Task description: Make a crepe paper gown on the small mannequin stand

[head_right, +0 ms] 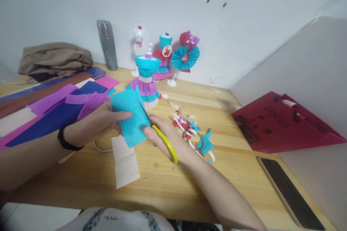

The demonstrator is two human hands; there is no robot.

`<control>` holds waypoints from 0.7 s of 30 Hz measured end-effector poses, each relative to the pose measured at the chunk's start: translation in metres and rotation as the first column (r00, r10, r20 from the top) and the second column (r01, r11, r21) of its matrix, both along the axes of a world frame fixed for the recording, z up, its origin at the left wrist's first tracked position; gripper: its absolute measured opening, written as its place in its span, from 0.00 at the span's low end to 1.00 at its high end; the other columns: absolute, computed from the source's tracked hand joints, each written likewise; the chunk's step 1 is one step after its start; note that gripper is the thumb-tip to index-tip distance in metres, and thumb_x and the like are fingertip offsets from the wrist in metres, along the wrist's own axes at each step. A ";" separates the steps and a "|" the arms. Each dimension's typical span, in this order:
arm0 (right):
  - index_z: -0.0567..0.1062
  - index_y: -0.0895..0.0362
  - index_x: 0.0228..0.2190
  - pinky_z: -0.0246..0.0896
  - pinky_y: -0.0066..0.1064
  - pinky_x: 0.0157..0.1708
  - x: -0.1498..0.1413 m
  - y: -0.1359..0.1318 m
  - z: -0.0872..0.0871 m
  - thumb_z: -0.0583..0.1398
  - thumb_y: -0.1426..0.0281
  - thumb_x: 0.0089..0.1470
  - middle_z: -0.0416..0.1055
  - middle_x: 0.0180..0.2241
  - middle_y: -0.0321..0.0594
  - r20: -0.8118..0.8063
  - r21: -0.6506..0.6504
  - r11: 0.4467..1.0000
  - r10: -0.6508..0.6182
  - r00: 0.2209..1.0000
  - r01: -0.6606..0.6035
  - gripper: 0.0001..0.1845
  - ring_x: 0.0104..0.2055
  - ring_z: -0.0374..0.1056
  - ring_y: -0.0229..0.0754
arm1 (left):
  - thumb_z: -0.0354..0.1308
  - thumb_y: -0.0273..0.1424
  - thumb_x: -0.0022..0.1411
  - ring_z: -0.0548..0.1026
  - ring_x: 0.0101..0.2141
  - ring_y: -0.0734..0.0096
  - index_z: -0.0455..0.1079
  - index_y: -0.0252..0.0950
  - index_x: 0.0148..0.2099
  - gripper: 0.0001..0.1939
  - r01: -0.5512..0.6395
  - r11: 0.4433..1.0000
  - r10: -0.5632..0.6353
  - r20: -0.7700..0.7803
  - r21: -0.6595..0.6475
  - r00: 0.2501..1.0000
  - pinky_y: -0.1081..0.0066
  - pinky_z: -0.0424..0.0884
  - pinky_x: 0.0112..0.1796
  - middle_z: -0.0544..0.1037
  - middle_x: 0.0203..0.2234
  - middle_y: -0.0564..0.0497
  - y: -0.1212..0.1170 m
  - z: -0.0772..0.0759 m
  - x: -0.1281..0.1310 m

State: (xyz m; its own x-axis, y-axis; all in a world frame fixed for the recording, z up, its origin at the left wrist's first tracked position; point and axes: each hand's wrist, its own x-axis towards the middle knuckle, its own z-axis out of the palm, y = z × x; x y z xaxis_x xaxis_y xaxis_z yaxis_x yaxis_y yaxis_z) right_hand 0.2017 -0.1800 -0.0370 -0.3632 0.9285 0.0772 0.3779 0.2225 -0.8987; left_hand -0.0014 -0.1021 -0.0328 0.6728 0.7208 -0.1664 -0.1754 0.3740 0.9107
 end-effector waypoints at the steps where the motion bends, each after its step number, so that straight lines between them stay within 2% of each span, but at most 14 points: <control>1: 0.63 0.54 0.28 0.53 0.30 0.22 0.000 0.000 0.000 0.52 0.44 0.60 0.60 0.22 0.33 0.006 -0.002 1.000 -0.005 1.000 0.005 0.26 0.23 0.58 0.37 | 0.71 0.34 0.50 0.75 0.23 0.70 0.74 0.32 0.37 0.14 0.003 1.000 -0.003 -0.007 -0.003 1.000 0.73 0.72 0.24 0.79 0.25 0.49 0.000 0.001 0.000; 5: 0.62 0.54 0.27 0.51 0.28 0.20 -0.001 0.000 -0.002 0.52 0.44 0.60 0.59 0.21 0.32 0.043 0.002 0.999 -0.047 0.998 0.047 0.26 0.21 0.57 0.35 | 0.70 0.33 0.51 0.76 0.24 0.70 0.74 0.31 0.37 0.14 0.009 1.000 -0.009 -0.013 0.000 1.000 0.73 0.72 0.25 0.80 0.26 0.48 0.000 0.000 -0.001; 11: 0.62 0.54 0.28 0.49 0.25 0.16 -0.002 0.000 -0.007 0.51 0.46 0.62 0.57 0.19 0.29 0.037 -0.024 0.998 -0.059 0.998 0.060 0.25 0.18 0.55 0.32 | 0.68 0.33 0.56 0.77 0.25 0.71 0.75 0.32 0.40 0.12 0.040 0.998 -0.041 0.030 0.039 0.999 0.77 0.71 0.24 0.81 0.29 0.48 0.005 -0.013 -0.004; 15: 0.62 0.54 0.29 0.49 0.25 0.15 -0.001 -0.002 -0.005 0.50 0.45 0.62 0.57 0.19 0.28 0.024 -0.035 0.997 -0.065 0.998 0.066 0.25 0.17 0.55 0.32 | 0.67 0.33 0.57 0.78 0.26 0.70 0.74 0.31 0.42 0.13 0.061 0.997 -0.064 0.061 0.049 0.996 0.76 0.73 0.25 0.81 0.31 0.47 0.006 -0.015 -0.005; 18: 0.62 0.54 0.30 0.52 0.26 0.17 0.001 -0.005 -0.003 0.50 0.45 0.62 0.59 0.20 0.29 -0.007 -0.106 0.994 -0.028 1.000 0.027 0.25 0.18 0.58 0.33 | 0.68 0.34 0.56 0.78 0.26 0.70 0.74 0.31 0.40 0.13 0.065 0.997 -0.067 0.058 0.043 0.996 0.75 0.73 0.25 0.80 0.28 0.48 0.005 -0.012 -0.005; 21: 0.62 0.54 0.31 0.57 0.29 0.23 0.005 -0.006 -0.002 0.49 0.44 0.62 0.62 0.23 0.32 -0.037 -0.111 0.994 0.009 0.999 -0.013 0.25 0.23 0.61 0.36 | 0.69 0.33 0.55 0.78 0.26 0.69 0.74 0.32 0.41 0.14 0.059 0.998 -0.060 0.035 0.027 0.998 0.74 0.74 0.26 0.80 0.29 0.48 0.004 -0.010 -0.004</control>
